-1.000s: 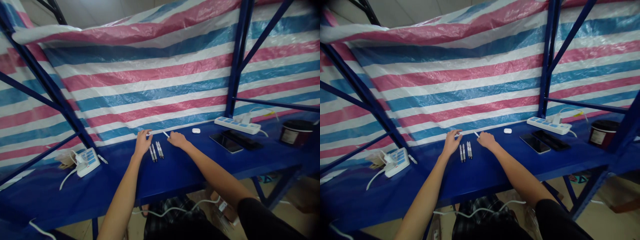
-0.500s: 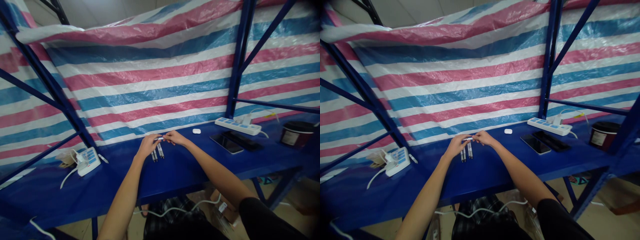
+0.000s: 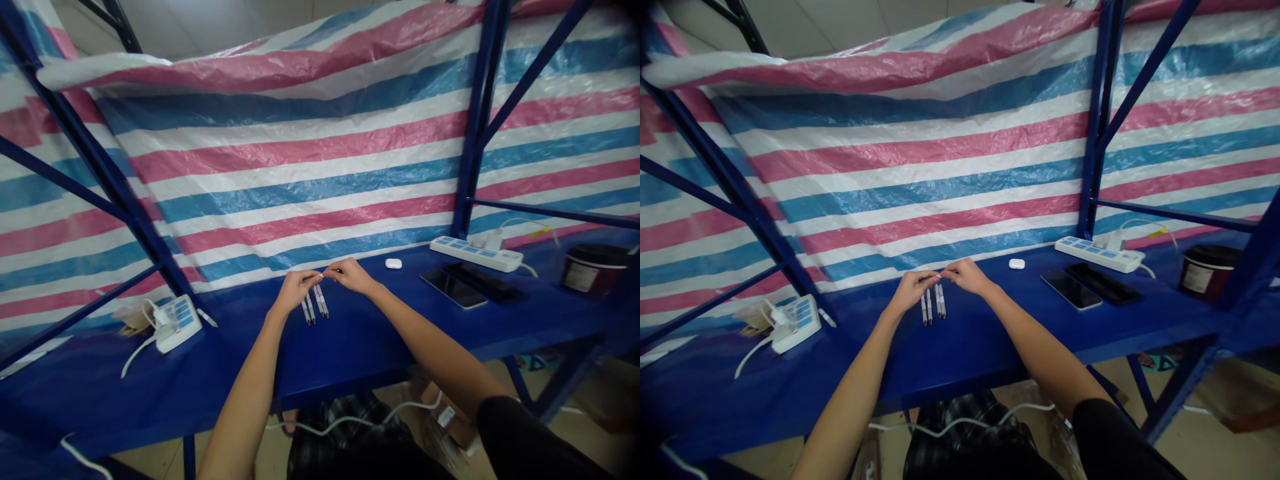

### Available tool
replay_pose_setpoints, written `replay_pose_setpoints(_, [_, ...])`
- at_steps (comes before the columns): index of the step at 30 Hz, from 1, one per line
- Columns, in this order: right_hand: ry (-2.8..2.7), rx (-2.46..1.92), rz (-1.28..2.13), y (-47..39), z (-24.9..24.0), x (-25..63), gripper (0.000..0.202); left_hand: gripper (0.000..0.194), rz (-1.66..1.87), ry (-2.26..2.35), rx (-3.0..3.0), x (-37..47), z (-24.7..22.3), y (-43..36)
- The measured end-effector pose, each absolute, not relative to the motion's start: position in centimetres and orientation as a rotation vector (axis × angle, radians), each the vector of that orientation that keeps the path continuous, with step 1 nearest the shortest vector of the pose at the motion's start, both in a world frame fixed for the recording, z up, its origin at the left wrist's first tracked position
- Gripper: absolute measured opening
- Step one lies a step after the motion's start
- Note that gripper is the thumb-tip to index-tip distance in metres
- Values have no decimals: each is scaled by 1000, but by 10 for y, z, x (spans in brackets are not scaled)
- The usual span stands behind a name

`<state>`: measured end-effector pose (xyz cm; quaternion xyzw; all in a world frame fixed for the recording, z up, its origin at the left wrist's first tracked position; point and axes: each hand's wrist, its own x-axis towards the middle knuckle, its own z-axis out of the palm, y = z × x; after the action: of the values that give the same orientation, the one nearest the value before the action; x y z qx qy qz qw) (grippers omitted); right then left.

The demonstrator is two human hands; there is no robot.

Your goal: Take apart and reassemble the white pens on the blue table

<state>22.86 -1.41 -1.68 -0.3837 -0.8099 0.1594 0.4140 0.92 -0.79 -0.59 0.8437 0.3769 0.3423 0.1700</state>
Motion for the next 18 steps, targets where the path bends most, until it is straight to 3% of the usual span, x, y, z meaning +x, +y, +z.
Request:
replay_pose_setpoints(6, [-1987,-901,451,-17,-16,224,19,40,931,1099,2337,3,-5,-6])
replay_pose_setpoints(11, [-1764,-962,863,-7,-29,219,29,26,969,1118,2459,5,-6,-8])
replay_pose_setpoints(18, [-1634,-911,1020,-1,-32,219,33,23,930,1199,2544,8,-8,-10])
